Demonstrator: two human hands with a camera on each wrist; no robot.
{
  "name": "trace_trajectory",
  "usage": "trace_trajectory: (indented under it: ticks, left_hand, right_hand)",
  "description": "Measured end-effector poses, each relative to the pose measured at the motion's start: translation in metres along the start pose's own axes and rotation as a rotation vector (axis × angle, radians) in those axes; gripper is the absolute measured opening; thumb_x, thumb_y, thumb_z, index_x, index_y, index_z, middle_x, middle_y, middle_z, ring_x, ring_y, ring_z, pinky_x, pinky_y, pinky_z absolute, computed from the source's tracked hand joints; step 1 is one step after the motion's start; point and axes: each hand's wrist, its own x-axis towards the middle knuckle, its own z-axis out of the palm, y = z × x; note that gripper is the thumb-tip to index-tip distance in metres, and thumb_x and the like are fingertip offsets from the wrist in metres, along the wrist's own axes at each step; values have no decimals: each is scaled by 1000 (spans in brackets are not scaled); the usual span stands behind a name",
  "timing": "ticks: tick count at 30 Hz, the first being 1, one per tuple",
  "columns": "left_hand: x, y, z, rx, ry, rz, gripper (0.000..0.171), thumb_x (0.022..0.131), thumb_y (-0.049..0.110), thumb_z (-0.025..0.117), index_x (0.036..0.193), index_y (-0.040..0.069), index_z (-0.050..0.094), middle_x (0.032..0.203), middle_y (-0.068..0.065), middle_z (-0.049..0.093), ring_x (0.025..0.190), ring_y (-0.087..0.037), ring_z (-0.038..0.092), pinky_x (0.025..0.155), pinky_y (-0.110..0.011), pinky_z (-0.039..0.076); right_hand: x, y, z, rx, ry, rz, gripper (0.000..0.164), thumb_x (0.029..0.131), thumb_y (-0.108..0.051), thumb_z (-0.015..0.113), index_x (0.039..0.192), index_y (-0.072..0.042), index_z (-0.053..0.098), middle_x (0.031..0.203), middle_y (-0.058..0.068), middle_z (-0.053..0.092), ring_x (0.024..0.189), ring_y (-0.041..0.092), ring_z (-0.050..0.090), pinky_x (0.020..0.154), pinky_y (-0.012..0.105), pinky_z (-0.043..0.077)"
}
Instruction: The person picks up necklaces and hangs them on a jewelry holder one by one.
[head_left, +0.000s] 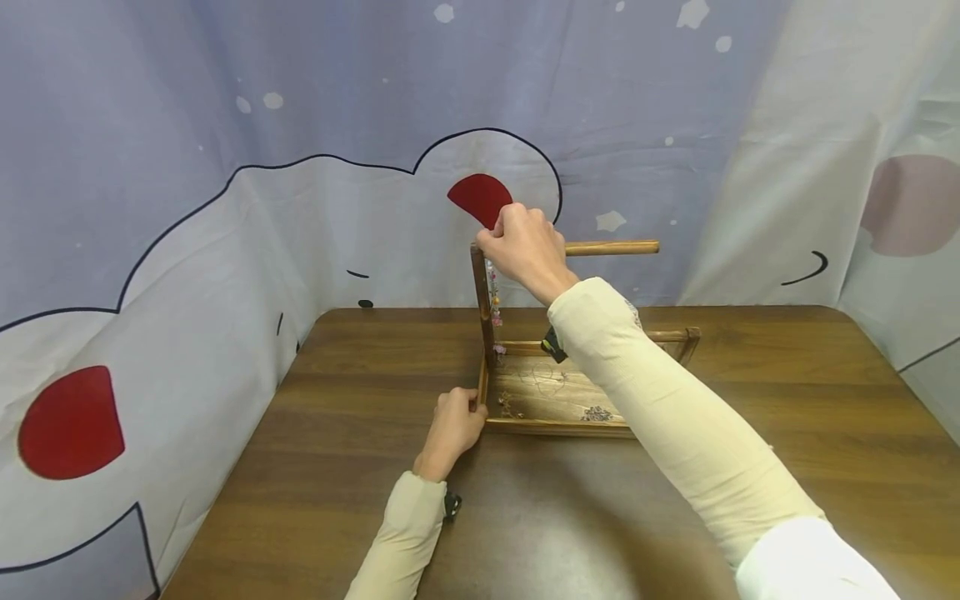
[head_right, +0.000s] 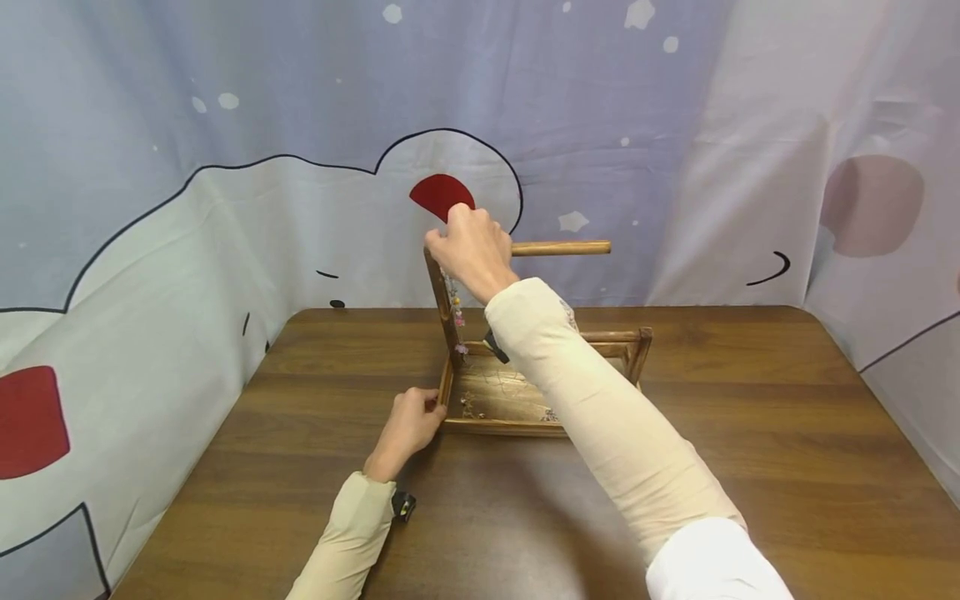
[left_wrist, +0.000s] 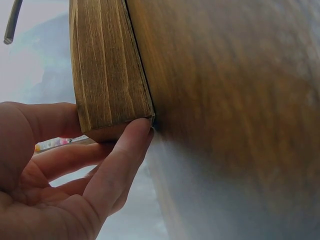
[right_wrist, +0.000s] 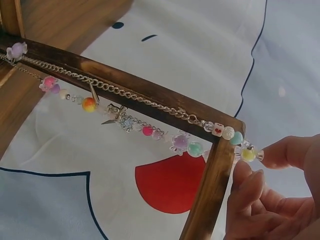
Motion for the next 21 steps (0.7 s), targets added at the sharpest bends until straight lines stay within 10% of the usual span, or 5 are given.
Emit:
trace_trajectory:
  ticks: [21]
  left_hand:
    - [0, -1, 6, -11, -3, 28, 14, 81, 4, 54, 69, 8, 60, 53, 3, 43, 47, -10, 38, 44, -23, 29]
  right_hand:
    - [-37, 42, 7, 131, 9, -35, 17, 80, -32, 51, 74, -17, 57, 64, -1, 55, 62, 15, 50, 55, 34, 39]
